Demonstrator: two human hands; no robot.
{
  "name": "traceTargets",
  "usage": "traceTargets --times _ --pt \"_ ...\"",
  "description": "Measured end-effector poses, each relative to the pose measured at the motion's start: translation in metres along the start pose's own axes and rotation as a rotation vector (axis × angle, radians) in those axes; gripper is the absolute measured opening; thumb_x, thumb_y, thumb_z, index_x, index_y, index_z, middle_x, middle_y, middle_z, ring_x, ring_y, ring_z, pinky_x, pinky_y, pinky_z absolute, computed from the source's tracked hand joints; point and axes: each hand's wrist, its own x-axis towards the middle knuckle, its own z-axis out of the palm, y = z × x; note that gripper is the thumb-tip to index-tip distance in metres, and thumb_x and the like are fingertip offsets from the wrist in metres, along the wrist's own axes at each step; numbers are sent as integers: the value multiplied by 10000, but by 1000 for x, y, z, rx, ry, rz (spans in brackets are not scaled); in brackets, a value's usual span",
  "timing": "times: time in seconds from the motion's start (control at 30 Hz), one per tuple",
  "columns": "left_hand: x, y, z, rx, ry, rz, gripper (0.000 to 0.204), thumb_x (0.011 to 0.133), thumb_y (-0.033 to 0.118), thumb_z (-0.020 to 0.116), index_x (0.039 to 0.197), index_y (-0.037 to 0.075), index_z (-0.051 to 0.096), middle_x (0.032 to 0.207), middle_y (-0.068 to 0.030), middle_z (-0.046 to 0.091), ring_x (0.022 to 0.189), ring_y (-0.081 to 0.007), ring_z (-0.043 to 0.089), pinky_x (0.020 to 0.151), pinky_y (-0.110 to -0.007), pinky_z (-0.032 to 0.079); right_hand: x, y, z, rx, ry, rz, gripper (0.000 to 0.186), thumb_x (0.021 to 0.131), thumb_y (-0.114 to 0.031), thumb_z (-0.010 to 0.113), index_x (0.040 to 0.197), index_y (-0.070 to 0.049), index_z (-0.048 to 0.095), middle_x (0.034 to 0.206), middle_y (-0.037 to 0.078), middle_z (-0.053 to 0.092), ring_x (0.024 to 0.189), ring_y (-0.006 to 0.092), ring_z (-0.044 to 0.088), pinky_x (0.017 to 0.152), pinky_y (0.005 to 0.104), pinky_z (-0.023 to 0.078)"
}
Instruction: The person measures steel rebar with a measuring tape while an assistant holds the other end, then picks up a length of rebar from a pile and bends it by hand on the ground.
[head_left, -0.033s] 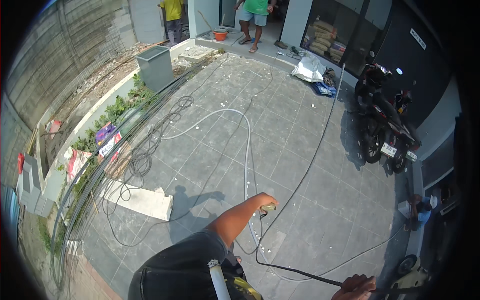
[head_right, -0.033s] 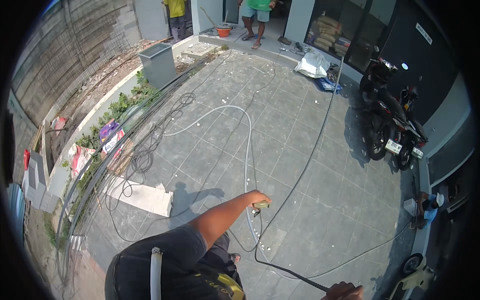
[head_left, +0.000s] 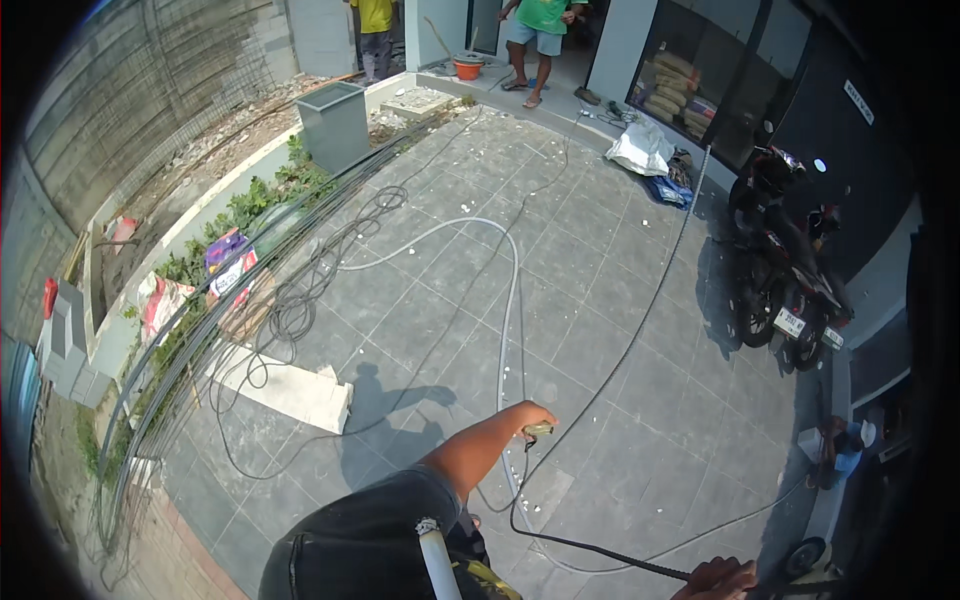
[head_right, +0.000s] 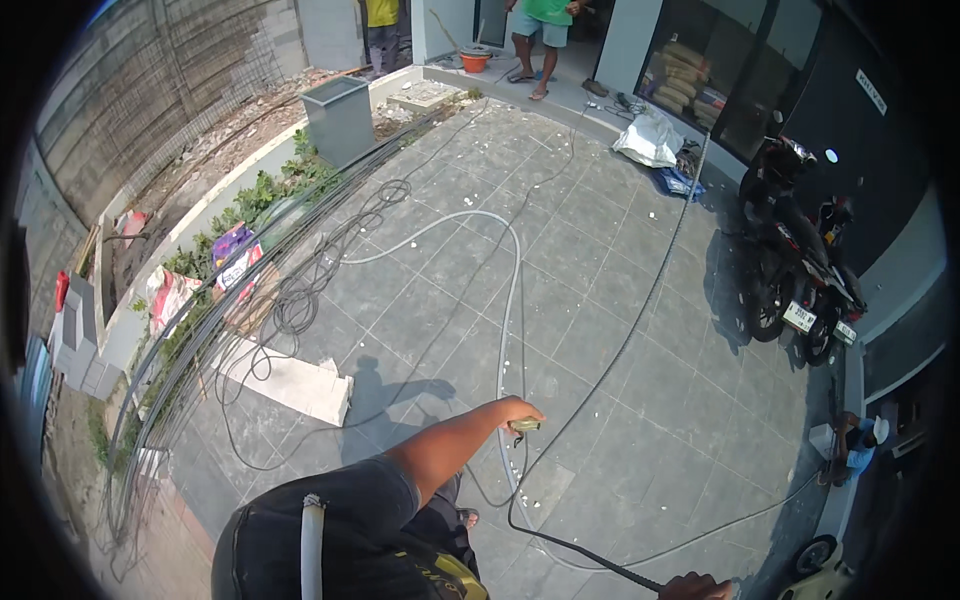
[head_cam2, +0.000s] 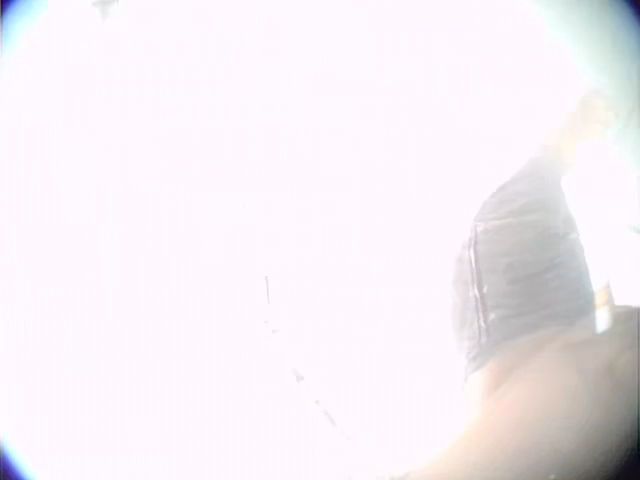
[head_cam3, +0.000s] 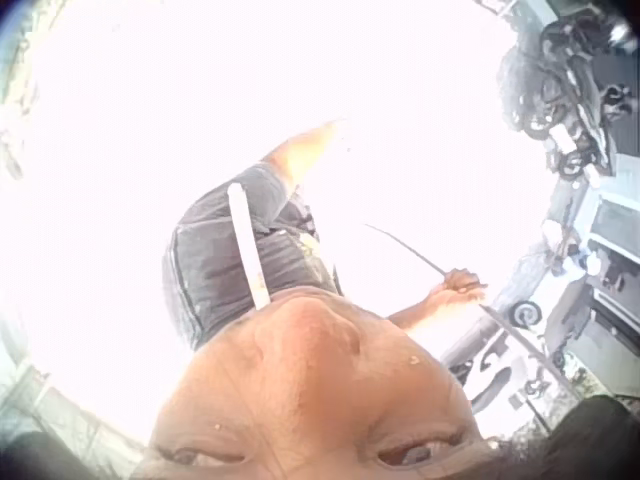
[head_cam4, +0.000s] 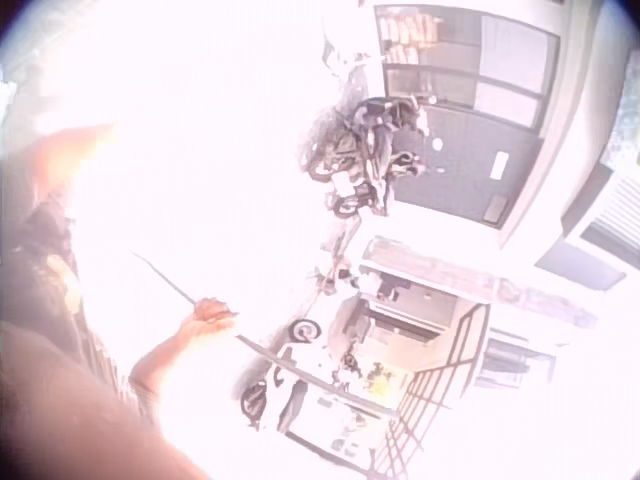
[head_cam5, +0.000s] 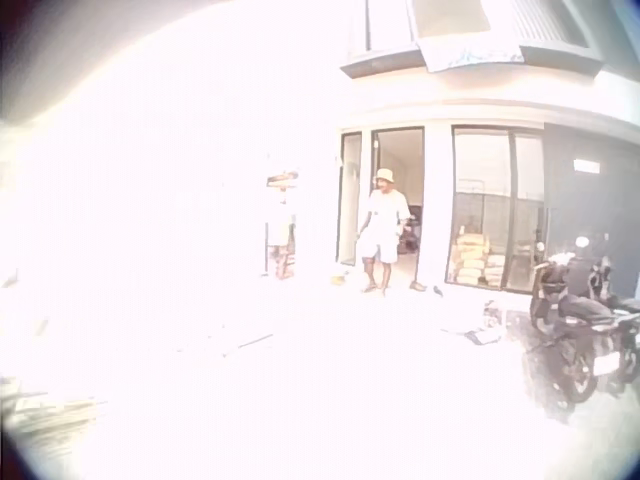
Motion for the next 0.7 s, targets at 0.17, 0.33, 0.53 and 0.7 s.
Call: traceTargets --times 0.17,0.33,0.53,0.7 --pt "13 -90 -8 -12 70 -145 345 698 342 753 850 45 663 879 -69 644 706 -185 621 560 -345 519 36 7 71 -89 -166 -58 444 899 -387 509 593 -155 285 480 -40 215 421 103 183 406 241 176" --pt "44 -147 -40 618 229 -72 540 654 432 717 1059 84 640 1099 -125 594 977 -305 601 839 -528 388 66 66 161 -103 -358 42 446 910 -380 483 556 -186 292 470 -57 237 400 99 223 401 236 187" --pt "146 -202 -42 576 210 -91 568 652 413 722 1109 109 578 1139 -99 564 1007 -306 581 827 -470 427 87 172 223 -63 -615 19 433 912 -360 471 557 -184 297 465 -57 244 395 95 225 400 236 189" --pt "229 -321 -116 627 421 -162 587 649 402 726 1146 151 540 1145 -73 552 1034 -318 558 799 -447 444 107 263 250 76 -767 55 422 914 -344 461 559 -182 302 460 -57 250 390 92 226 400 237 191"
